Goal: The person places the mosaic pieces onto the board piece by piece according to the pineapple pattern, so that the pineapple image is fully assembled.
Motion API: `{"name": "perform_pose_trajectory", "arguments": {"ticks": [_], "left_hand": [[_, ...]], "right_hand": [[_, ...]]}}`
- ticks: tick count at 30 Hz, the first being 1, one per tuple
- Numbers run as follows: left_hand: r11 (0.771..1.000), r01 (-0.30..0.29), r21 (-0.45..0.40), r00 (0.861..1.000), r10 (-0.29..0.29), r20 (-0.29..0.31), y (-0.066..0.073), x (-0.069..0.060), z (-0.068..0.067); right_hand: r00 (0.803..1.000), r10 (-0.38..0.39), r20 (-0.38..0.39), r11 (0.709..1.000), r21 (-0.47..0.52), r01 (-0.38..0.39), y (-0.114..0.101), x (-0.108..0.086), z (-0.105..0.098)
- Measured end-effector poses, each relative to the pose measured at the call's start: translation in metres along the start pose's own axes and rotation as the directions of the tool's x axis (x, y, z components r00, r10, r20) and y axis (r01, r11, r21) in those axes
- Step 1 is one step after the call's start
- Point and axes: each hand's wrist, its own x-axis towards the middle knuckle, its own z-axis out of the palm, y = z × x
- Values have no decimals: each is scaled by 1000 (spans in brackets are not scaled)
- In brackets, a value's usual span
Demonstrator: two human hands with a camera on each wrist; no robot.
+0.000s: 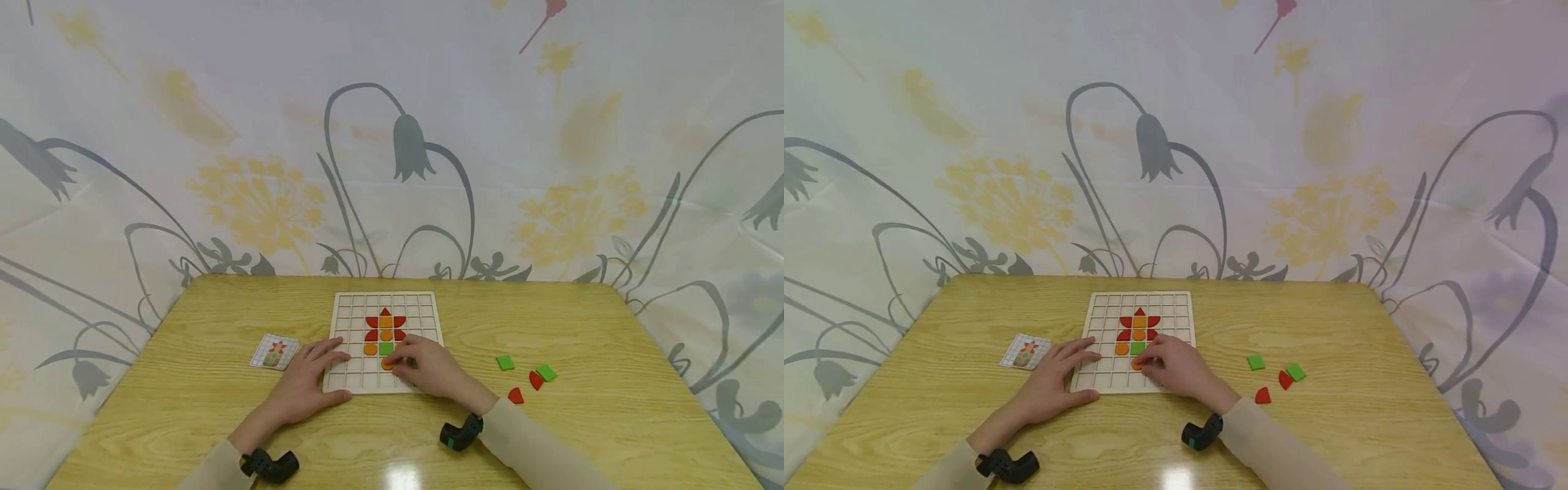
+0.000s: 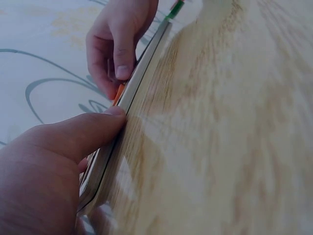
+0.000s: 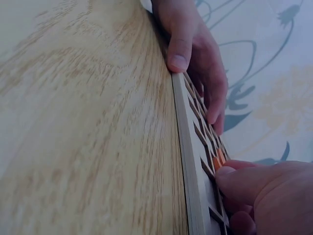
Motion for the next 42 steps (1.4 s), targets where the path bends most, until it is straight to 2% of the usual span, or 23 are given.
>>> {"name": "perform_pose_trajectory", "arguments": {"ticks": [14,18,22,25,32,42], "left_hand": [[1000,0,1,1000,0,-6,0,0,-2],[1000,1,1,1000,-1,-6,0,-1,-2],[1000,-1,0,1000,1,-6,-1,-1,-2],[1000,-4,0,1000,4,-9,-1,-2,-2],[1000,-15,0,1000,15,-7,0,-1,-2],[1000,-5,-8,1000,5,5,3,-1,-3]], "right_hand": [[998,54,-21,998,-25,-55,-7,7,1],[998,56,-15,995,78,-55,-4,8,-3],[999,30,-27,977,211,-24,5,4,-10],[999,16,-40,969,246,-6,12,-2,-18],[994,92,-65,974,213,-76,35,-26,-44],[971,170,-167,983,96,-156,81,-84,-79]]}}
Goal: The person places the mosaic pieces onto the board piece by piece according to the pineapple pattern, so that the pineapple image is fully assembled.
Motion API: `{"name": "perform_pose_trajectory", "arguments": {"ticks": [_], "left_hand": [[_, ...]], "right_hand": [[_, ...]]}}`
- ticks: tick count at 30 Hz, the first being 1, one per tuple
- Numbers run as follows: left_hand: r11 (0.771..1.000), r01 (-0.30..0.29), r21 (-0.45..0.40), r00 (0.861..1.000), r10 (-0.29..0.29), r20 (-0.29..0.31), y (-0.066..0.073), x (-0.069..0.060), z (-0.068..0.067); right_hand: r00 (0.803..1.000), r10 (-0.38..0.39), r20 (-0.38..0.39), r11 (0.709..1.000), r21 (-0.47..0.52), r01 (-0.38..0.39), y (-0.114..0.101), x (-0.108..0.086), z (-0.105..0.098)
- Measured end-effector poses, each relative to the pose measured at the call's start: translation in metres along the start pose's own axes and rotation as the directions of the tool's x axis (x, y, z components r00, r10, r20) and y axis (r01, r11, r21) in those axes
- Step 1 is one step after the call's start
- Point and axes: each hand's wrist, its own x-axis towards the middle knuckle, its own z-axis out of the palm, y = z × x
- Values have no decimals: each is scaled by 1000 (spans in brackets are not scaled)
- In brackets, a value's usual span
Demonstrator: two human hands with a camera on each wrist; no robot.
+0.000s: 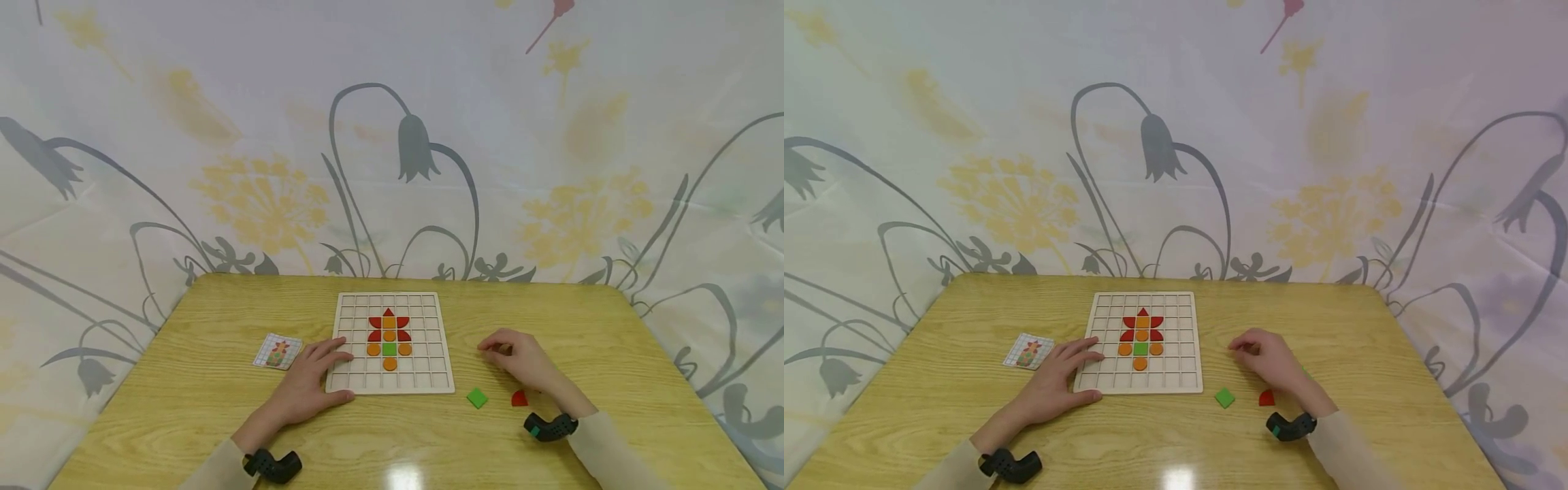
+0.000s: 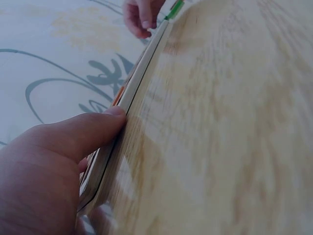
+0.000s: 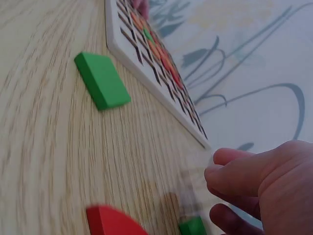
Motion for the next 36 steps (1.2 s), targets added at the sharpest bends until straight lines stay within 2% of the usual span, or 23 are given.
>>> {"name": "perform_pose_trajectory", "arguments": {"ticks": [4,10,14,20,36], "left_hand": [[1000,-3,3,1000,3,-4,-1,0,1],[1000,1,14,1000,-1,-5,-4,0,2],[1000,3,17,1000,-3,-2,-4,-1,3],[1000,4,10,1000,-4,-1,-3,-3,4],[1000,-13,4,1000,13,-5,2,1,0]], "right_hand": [[1000,17,-15,999,-51,-18,12,-13,-16],[997,36,71,995,-90,-29,19,-21,-28],[993,17,120,998,-60,-10,18,-22,-31],[989,-3,149,1000,-11,5,17,-22,-32],[993,10,119,1000,-21,-8,18,-23,-30]]}}
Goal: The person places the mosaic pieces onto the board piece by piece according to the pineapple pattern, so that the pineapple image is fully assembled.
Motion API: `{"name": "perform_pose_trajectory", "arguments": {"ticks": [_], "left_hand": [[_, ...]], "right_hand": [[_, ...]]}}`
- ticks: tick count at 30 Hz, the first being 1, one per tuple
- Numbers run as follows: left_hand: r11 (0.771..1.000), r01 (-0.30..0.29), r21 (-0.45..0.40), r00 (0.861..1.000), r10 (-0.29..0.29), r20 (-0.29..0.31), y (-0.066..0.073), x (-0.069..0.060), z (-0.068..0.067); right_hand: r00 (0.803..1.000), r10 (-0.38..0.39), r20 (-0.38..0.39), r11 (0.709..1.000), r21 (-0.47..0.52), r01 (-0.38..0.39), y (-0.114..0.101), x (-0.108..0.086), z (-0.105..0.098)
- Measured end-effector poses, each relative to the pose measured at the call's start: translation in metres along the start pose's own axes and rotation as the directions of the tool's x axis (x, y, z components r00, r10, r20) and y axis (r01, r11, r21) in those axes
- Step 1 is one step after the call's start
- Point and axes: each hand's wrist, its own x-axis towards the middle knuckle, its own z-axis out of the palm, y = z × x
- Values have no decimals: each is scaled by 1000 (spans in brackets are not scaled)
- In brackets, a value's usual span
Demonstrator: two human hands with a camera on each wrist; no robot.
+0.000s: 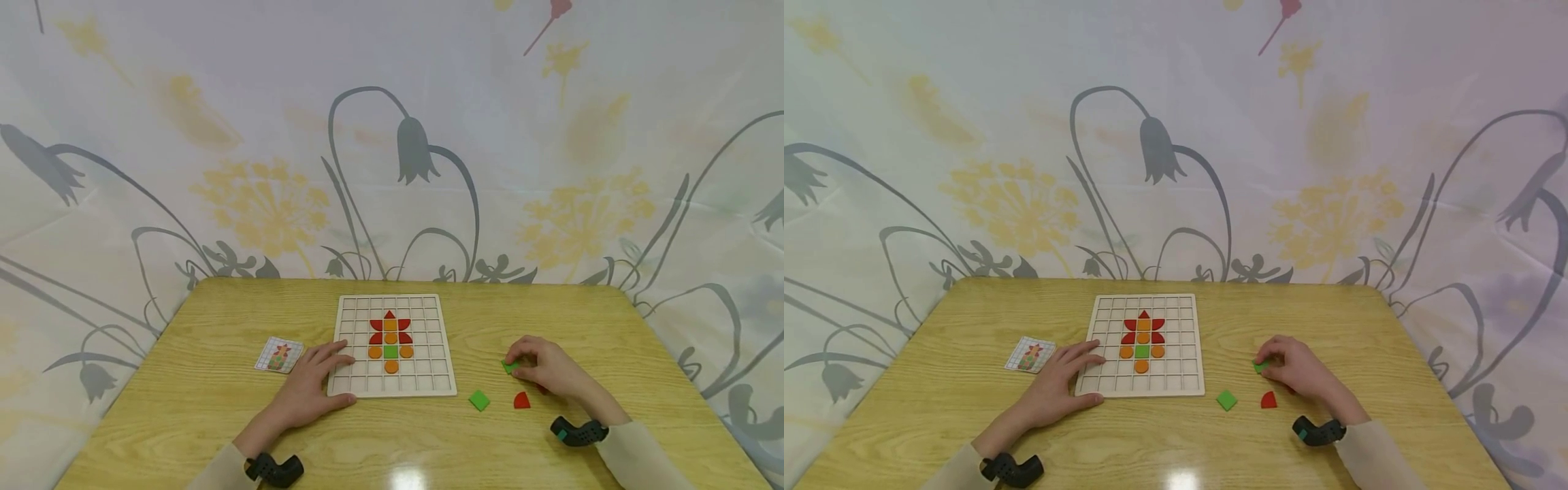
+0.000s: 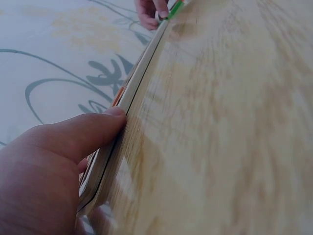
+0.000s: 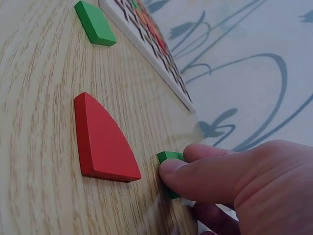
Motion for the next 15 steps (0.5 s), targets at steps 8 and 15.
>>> {"name": "perform_pose_trajectory", "arguments": {"ticks": [8,15], "left_hand": [[1000,-7,-2,1000,7,-4,0,0,0],[1000,-4,-5,1000,4,-3,-1,0,1]], "right_hand": [[998,44,-44,998,38,-43,0,-1,3],[993,76,-90,997,29,-73,-1,2,5]]}}
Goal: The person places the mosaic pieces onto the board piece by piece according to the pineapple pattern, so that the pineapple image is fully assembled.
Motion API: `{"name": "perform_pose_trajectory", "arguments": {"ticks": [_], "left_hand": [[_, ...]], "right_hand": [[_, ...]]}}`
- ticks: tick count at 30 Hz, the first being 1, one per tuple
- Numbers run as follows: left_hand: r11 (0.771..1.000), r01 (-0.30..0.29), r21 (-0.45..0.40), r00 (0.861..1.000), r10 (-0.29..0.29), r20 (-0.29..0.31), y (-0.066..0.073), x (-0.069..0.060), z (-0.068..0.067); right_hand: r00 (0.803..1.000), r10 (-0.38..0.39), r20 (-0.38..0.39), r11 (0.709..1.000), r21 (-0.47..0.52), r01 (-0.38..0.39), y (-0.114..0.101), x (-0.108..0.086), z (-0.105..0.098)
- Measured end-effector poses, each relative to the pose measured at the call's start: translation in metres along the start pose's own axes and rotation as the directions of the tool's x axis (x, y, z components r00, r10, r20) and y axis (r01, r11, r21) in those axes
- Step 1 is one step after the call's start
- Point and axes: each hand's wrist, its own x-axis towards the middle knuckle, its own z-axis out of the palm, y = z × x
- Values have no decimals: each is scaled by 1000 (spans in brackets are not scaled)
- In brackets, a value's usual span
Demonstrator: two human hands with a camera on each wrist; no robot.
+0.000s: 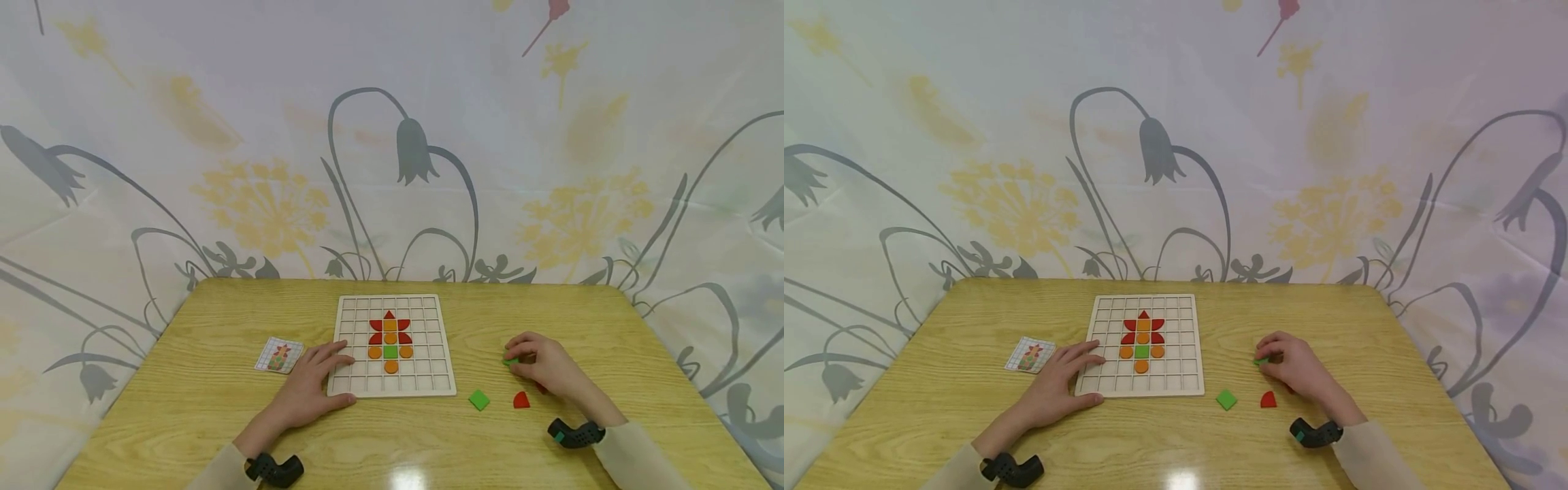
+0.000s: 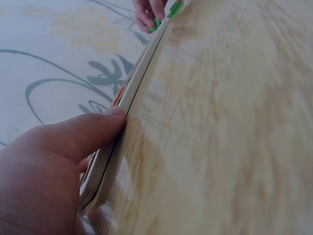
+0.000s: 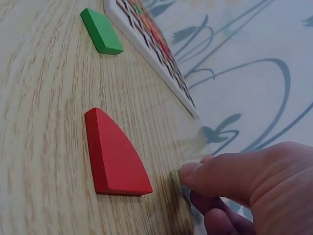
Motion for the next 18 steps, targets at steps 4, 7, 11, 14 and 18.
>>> {"name": "perform_pose_trajectory", "arguments": {"ticks": [4,7,11,14,18], "left_hand": [[1000,0,3,1000,0,2,-1,0,1],[1000,-5,8,1000,5,0,-3,-1,2],[1000,-7,12,1000,7,0,-4,-1,3],[1000,-3,10,1000,3,2,-4,-1,3],[1000,0,9,1000,0,3,-4,0,3]], "right_hand": [[1000,-1,-6,1000,-21,1,0,1,2],[999,-17,-34,1000,-22,16,0,1,6],[995,-41,-89,999,-21,40,-7,3,10],[991,-64,-115,998,-27,61,-15,6,12],[989,-77,-125,997,12,79,-24,12,20]]}}
